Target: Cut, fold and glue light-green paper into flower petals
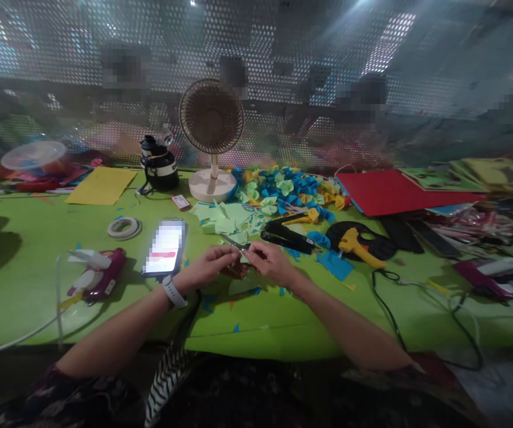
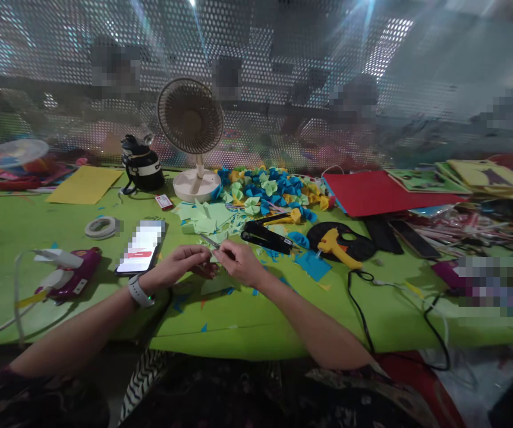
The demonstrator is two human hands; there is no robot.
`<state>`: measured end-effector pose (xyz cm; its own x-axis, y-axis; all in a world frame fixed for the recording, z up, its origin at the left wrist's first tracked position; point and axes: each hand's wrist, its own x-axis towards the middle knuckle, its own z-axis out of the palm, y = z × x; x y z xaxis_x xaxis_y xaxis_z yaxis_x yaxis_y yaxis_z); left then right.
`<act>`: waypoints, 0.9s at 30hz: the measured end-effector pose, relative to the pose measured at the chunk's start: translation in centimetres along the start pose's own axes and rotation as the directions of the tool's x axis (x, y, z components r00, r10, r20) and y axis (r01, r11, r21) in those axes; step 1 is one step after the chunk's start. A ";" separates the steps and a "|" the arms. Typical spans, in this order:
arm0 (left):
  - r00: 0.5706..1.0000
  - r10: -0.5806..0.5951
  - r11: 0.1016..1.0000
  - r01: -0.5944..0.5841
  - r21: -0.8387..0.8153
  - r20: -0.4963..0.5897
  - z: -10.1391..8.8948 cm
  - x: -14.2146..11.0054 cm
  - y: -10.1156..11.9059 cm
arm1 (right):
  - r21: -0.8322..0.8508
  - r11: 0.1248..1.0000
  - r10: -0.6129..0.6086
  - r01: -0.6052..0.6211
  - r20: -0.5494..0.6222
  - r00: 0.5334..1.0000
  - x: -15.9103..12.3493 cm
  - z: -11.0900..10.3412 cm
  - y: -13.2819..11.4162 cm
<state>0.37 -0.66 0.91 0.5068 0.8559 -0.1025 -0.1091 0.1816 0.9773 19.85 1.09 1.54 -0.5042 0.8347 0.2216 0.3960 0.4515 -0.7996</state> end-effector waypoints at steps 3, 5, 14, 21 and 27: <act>0.999 -0.038 0.999 0.038 -0.018 0.007 0.0 -0.1 0.3 | 0.015 1.000 -0.027 0.026 0.002 1.000 -0.1 0.2 0.0; 0.997 -0.068 0.998 0.067 0.009 0.038 0.0 -0.2 0.4 | 0.038 0.999 -0.034 0.034 0.024 0.999 -0.2 0.3 -0.2; 0.996 -0.037 0.999 0.034 0.039 0.081 -0.2 -0.1 0.6 | -0.004 0.999 -0.053 0.053 -0.007 0.999 -0.3 0.0 -0.5; 0.996 -0.065 0.994 0.060 0.086 0.056 -0.1 0.0 0.4 | 0.069 0.998 -0.018 0.014 0.044 0.999 -0.2 -0.2 -0.3; 0.993 0.018 0.998 -0.010 0.063 -0.118 -1.0 0.4 0.5 | -0.135 0.987 0.071 -0.090 -0.141 0.987 0.6 -0.9 1.0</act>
<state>-0.34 0.26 1.19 0.4003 0.9102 -0.1062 -0.0600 0.1417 0.9881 20.65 2.35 1.34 -0.3618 0.9008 0.2403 0.5397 0.4125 -0.7339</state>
